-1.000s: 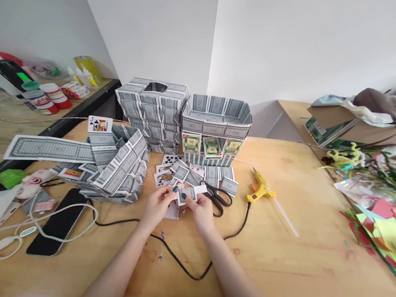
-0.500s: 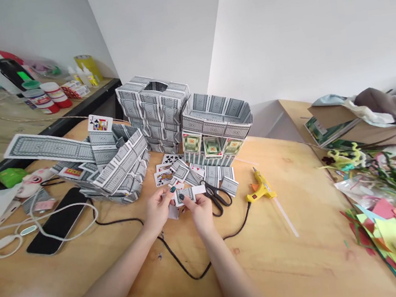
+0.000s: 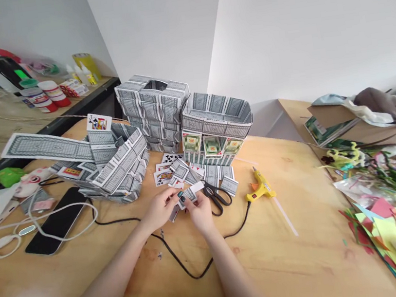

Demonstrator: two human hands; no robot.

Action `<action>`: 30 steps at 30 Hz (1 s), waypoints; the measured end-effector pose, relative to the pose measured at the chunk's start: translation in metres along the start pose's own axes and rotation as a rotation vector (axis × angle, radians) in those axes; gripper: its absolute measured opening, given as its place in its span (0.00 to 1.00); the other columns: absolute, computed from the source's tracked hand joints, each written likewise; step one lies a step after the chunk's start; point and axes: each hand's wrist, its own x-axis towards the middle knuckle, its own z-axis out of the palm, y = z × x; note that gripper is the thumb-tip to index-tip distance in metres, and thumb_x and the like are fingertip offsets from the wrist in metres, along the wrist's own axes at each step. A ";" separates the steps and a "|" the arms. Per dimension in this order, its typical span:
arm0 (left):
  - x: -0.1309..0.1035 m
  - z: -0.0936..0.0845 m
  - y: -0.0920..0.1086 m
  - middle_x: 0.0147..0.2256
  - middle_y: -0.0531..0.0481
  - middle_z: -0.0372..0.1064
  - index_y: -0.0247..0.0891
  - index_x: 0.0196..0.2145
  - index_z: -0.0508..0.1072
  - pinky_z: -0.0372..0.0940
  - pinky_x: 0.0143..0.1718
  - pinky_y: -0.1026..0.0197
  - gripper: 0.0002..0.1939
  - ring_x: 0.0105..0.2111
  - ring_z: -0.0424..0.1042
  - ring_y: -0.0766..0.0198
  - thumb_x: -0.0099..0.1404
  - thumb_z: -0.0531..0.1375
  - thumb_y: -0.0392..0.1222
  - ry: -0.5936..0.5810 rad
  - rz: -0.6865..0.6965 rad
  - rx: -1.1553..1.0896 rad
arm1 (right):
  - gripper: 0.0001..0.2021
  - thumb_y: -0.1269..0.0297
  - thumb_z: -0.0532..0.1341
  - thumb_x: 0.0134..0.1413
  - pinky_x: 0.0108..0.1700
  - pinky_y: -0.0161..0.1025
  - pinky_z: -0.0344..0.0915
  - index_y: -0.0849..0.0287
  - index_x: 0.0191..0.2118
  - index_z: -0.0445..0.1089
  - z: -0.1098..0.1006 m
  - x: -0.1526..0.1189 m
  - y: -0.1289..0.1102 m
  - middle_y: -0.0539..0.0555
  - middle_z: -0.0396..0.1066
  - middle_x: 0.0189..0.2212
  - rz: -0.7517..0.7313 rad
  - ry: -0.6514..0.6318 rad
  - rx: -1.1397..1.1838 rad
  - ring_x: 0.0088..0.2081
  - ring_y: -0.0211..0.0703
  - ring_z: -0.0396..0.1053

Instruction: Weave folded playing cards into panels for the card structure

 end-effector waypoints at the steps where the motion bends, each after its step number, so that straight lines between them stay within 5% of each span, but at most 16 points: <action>1: 0.000 0.001 0.000 0.28 0.50 0.66 0.36 0.32 0.68 0.57 0.28 0.66 0.10 0.27 0.64 0.67 0.61 0.50 0.41 0.005 0.011 0.005 | 0.10 0.61 0.63 0.40 0.24 0.33 0.58 0.60 0.27 0.64 0.000 0.000 -0.001 0.47 0.65 0.20 -0.007 -0.007 -0.017 0.21 0.34 0.60; 6: -0.003 0.005 0.004 0.22 0.54 0.59 0.36 0.26 0.64 0.54 0.24 0.67 0.10 0.23 0.58 0.69 0.61 0.50 0.42 0.056 0.001 -0.054 | 0.11 0.59 0.63 0.40 0.25 0.33 0.58 0.60 0.27 0.64 -0.002 -0.001 -0.006 0.47 0.65 0.21 -0.013 -0.048 -0.002 0.22 0.34 0.60; 11: -0.004 0.010 0.008 0.17 0.57 0.50 0.37 0.19 0.57 0.49 0.19 0.68 0.15 0.19 0.52 0.71 0.60 0.51 0.45 0.030 -0.076 -0.138 | 0.11 0.58 0.63 0.40 0.26 0.33 0.57 0.60 0.27 0.66 -0.007 0.004 -0.005 0.47 0.65 0.21 0.023 0.043 0.153 0.22 0.34 0.59; 18: -0.002 0.012 0.006 0.19 0.55 0.56 0.35 0.22 0.63 0.50 0.20 0.67 0.18 0.19 0.55 0.70 0.60 0.49 0.51 -0.022 -0.181 -0.323 | 0.10 0.61 0.65 0.38 0.26 0.33 0.57 0.61 0.27 0.67 -0.010 0.005 -0.003 0.48 0.66 0.21 0.033 0.064 0.217 0.22 0.35 0.60; 30: -0.002 0.016 0.001 0.13 0.57 0.51 0.35 0.14 0.56 0.45 0.19 0.67 0.23 0.17 0.51 0.72 0.59 0.51 0.53 -0.103 -0.083 -0.084 | 0.09 0.61 0.65 0.36 0.25 0.32 0.56 0.60 0.24 0.66 -0.010 0.007 0.007 0.46 0.65 0.19 0.035 0.103 0.271 0.21 0.33 0.59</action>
